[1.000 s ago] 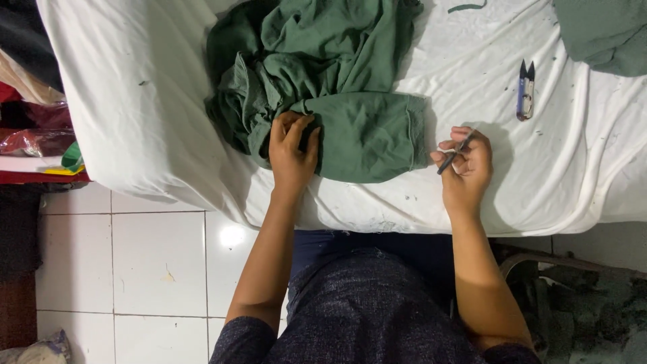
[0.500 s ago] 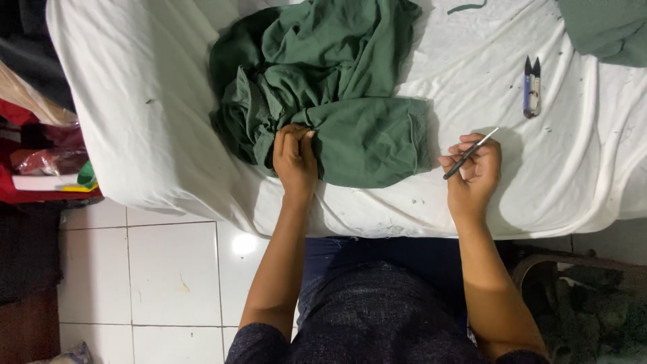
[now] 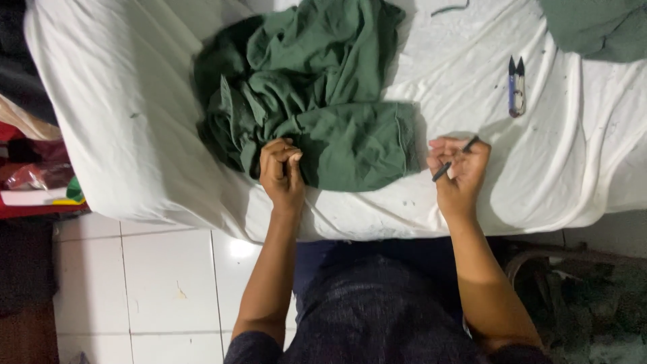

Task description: Trimming excess fabric and loose threads from the seams of a green garment using scissors.

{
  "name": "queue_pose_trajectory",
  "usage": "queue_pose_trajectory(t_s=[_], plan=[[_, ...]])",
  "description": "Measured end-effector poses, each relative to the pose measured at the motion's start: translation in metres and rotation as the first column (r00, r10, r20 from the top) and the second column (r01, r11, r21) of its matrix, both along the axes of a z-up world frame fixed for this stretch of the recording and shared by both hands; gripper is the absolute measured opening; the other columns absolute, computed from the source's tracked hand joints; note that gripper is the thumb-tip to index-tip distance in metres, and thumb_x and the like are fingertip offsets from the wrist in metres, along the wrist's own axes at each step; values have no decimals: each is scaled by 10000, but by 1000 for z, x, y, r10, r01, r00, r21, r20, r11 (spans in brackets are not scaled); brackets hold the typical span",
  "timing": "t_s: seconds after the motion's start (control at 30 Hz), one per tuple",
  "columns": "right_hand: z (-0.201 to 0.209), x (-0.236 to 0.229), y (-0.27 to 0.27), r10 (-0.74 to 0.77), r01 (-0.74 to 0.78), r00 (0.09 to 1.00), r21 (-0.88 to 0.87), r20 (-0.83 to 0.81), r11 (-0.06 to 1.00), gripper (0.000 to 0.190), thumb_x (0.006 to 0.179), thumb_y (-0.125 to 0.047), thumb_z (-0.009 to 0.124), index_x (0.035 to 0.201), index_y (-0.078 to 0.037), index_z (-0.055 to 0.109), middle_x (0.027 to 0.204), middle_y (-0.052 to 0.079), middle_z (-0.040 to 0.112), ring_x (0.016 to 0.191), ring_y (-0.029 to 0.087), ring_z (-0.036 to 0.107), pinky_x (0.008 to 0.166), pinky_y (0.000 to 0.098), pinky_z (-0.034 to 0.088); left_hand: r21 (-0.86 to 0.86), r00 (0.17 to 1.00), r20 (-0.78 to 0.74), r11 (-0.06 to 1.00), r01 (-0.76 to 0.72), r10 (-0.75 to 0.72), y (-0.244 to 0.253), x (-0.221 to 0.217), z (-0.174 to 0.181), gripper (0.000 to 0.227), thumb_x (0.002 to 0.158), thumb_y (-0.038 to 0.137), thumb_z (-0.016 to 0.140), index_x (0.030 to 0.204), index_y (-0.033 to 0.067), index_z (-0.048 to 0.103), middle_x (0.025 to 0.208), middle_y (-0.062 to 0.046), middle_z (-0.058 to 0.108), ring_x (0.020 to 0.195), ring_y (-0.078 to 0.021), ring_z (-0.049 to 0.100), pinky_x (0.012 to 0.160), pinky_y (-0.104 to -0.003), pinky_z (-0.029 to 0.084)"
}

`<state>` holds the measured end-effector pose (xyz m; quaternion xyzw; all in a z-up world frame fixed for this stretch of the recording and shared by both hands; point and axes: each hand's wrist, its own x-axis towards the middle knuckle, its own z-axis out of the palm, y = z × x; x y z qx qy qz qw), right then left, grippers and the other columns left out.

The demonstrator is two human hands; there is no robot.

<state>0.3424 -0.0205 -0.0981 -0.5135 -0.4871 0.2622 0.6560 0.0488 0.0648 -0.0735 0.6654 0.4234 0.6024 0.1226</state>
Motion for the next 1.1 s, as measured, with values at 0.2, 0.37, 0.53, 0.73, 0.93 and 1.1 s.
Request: queue_pose_trajectory(t_s=[0.2, 0.37, 0.53, 0.73, 0.93, 1.1], plan=[[0, -2, -8, -8, 7, 1000, -20, -30, 1000, 519, 956, 138, 711, 1203, -69, 303, 1001, 214, 685, 924, 242, 687, 885, 348, 531, 92, 881, 1, 877, 471, -473, -52, 18, 19, 246, 990, 185, 670, 769, 77, 686, 792, -118, 682, 810, -405, 666, 809, -512, 534], [13, -13, -18, 62, -79, 985, 99, 159, 992, 533, 801, 148, 799, 1124, -12, 406, 1019, 217, 716, 958, 327, 715, 889, 397, 512, 0, 825, -116, 831, 557, -553, -68, 42, -5, 262, 956, 296, 717, 853, 55, 721, 887, -149, 713, 881, -403, 711, 754, -519, 565], [24, -21, -12, -118, 28, 843, 176, 525, 984, 259, 828, 65, 797, 1025, -40, 664, 951, 80, 764, 840, 249, 709, 800, 332, 564, -86, 841, -260, 879, 469, -474, -46, 71, 40, 247, 978, 283, 680, 1081, 59, 703, 1049, -139, 673, 1043, -403, 671, 858, -474, 524], [17, -14, -21, -70, 57, 988, 100, 137, 993, 357, 922, 116, 765, 1071, -21, 471, 921, 170, 710, 865, 256, 667, 808, 340, 504, -178, 847, -334, 910, 374, -413, -41, 79, 34, 295, 912, 228, 767, 1138, 46, 712, 1018, -141, 670, 1045, -384, 667, 873, -448, 491], [14, -19, -25, -38, 9, 977, 139, 208, 990, 382, 923, 94, 755, 1047, -32, 416, 912, 167, 695, 856, 275, 632, 772, 343, 477, -211, 849, -339, 912, 352, -406, -39, 76, 26, 309, 888, 217, 789, 1158, 81, 725, 1042, -111, 692, 1103, -357, 671, 907, -435, 490], [9, -22, -16, -162, 64, 798, 185, 581, 981, 251, 921, -81, 820, 1020, -6, 602, 970, 100, 732, 847, 263, 672, 762, 341, 539, -222, 849, -346, 914, 340, -400, -40, 77, 21, 296, 894, 218, 783, 1150, 80, 730, 1040, -113, 705, 1112, -353, 672, 915, -436, 487]])
